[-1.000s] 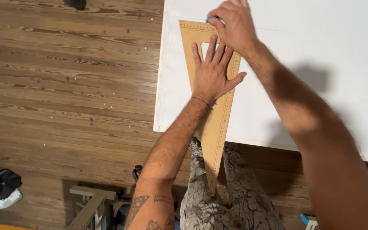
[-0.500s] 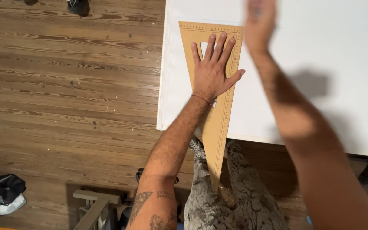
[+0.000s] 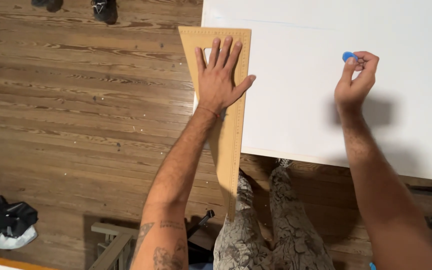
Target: Marking lines on a large white sheet using a triangle ruler and blue chalk
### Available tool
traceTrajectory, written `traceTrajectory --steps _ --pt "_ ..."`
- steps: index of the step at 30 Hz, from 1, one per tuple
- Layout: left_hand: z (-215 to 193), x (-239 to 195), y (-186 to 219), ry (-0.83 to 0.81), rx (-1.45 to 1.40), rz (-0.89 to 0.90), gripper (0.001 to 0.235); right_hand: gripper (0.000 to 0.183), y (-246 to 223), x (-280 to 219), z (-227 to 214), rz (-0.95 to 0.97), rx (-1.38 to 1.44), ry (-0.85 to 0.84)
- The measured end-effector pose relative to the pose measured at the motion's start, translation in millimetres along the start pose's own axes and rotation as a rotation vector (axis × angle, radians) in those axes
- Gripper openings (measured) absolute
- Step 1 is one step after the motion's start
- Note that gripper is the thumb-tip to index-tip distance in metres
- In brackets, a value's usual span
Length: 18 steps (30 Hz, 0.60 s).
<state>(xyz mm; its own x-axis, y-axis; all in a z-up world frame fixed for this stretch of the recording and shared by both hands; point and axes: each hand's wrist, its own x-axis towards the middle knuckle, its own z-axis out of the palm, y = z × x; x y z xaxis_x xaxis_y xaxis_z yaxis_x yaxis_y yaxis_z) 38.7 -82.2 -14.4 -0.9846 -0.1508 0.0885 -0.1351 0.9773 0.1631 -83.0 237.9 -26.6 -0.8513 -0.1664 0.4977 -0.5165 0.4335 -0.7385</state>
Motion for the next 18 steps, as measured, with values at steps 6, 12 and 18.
traceTrajectory --steps 6,12,18 --pt "-6 24 -15 0.003 -0.078 0.029 0.088 0.016 -2 12 -2 -0.136 0.057 -0.033" --pt "-9 18 -11 0.050 -0.047 0.024 0.089 0.015 0 8 -5 -0.151 -0.011 -0.026" --pt "-16 14 -22 0.130 -0.110 0.052 0.083 0.015 40 0 -3 -0.127 -0.099 -0.010"
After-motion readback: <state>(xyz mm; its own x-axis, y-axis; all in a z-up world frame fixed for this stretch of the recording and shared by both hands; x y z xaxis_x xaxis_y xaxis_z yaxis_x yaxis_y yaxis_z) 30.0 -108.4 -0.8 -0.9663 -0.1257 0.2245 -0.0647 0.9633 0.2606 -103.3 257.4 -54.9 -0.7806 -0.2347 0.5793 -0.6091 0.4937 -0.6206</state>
